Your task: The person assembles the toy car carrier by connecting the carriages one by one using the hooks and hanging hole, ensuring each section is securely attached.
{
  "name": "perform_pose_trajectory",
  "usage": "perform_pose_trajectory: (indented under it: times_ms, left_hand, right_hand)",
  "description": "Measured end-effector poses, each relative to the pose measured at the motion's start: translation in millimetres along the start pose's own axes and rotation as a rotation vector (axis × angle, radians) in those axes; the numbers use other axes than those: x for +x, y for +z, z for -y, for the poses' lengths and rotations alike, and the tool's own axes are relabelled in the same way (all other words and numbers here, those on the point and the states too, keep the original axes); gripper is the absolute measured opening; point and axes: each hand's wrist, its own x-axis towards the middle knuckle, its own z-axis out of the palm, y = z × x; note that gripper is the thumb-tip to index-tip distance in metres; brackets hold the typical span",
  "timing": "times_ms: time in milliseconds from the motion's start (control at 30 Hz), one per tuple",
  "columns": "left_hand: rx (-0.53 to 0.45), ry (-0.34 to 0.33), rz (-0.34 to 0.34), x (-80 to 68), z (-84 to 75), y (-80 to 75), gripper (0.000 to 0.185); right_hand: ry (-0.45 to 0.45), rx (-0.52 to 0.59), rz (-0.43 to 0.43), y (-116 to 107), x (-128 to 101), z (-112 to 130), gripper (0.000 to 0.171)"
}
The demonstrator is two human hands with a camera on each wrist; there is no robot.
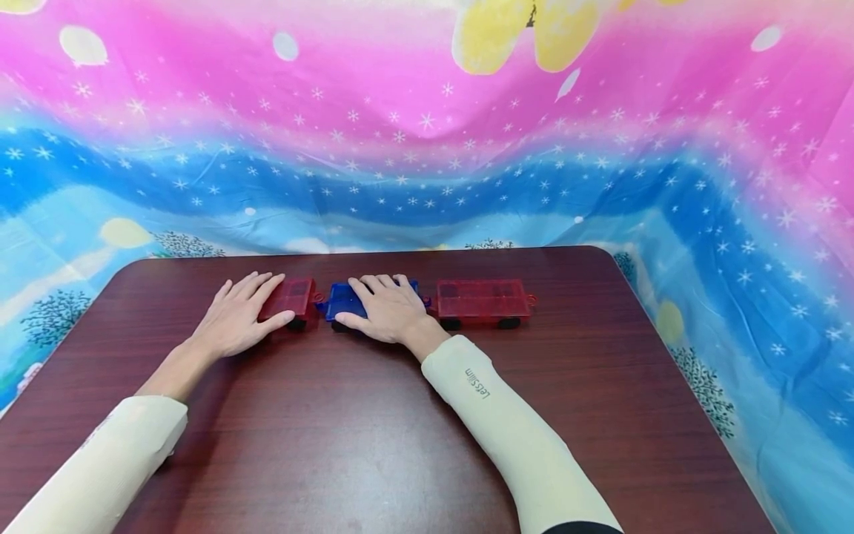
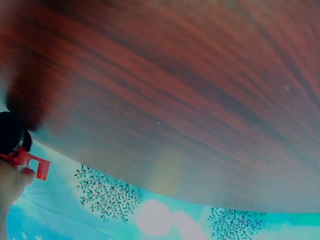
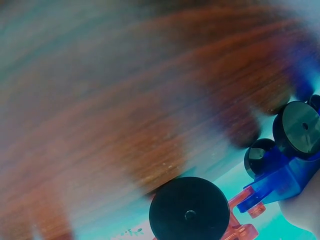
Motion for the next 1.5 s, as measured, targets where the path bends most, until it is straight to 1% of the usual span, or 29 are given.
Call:
perform_pose_trajectory:
  times_ms: [133,500,933,1333,1500]
  left_hand:
    - [-0.004,0.007,-0.001,0.1,0.4,0.2,0.086]
    - [-0.007,-0.001,0.015,-0.7,1.6,-0.9,0.087]
    - [0.010,0.009,0.010,-2.7,1.6,-1.3,0.087]
    - [0.012,0.007,0.010,-3.8,3.0,-0.9,0.088]
    - [0.018,-0.003,0.021,-5.0,2.8,-1.2,0.088]
  right_hand:
    - [0.000,0.003,0.002,0.1,0.0,-0.2,0.086]
    - [-0.004,0.011,0.000,-0.4,0.1,-1.2,0.086]
    - [-0.003,0.003,-0.004,0.8,0.7,-1.9,0.086]
    - [-0.007,-0.002,-0.002,0.2,0.1,-2.0,0.086]
    - [-0.007,0.004,-0.002,-0.5,0.1,-2.3,0.086]
